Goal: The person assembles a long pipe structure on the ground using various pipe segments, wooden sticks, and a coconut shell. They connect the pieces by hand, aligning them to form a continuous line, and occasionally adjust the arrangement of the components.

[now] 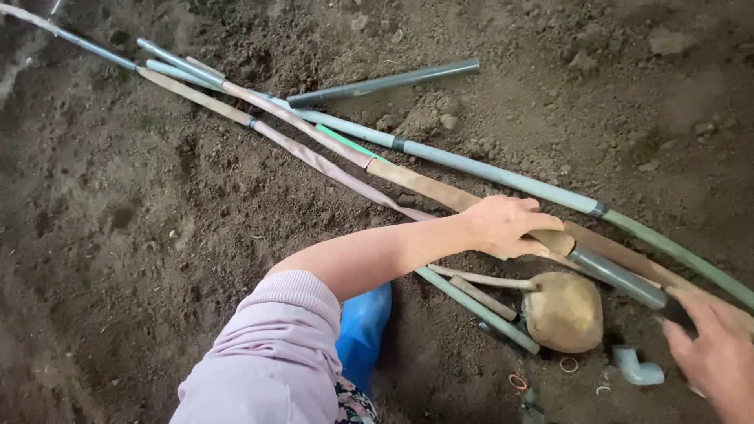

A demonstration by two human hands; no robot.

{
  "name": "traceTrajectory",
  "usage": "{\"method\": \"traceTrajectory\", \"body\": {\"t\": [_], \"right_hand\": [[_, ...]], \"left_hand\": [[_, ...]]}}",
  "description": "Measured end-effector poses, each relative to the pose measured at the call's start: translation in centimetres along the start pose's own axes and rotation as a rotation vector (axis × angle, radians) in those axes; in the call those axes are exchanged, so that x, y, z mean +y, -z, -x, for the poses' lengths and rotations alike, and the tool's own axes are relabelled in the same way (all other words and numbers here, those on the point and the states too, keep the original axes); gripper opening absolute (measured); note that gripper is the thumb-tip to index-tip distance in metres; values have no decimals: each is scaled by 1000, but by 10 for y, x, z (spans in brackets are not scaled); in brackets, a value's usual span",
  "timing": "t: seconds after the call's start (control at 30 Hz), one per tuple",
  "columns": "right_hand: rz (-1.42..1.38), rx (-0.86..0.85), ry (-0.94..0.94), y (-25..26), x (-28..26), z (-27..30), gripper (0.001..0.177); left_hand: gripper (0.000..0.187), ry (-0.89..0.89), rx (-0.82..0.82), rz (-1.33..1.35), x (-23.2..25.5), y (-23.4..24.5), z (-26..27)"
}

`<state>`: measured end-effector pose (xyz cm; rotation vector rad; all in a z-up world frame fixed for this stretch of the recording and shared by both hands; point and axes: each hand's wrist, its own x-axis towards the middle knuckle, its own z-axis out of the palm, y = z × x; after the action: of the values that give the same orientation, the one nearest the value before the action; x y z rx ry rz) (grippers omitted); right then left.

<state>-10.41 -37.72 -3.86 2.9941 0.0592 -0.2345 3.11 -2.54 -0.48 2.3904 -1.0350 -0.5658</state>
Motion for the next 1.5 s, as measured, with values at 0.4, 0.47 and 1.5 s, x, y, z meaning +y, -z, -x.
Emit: {"method": "traceTrajectory", "body": {"t": [0.4,0.47,1.5], "right_hand": [[-134,-29,52,-35,10,13,64],[-153,46,51,-37,8,13,67],[-407,201,230,20,-5,7,46]], "left_hand": [[49,-62,10,-61,2,-20,16],[46,-122,110,-83,-1,-23,17],[42,-335,414,-47,6,-16,16]]}}
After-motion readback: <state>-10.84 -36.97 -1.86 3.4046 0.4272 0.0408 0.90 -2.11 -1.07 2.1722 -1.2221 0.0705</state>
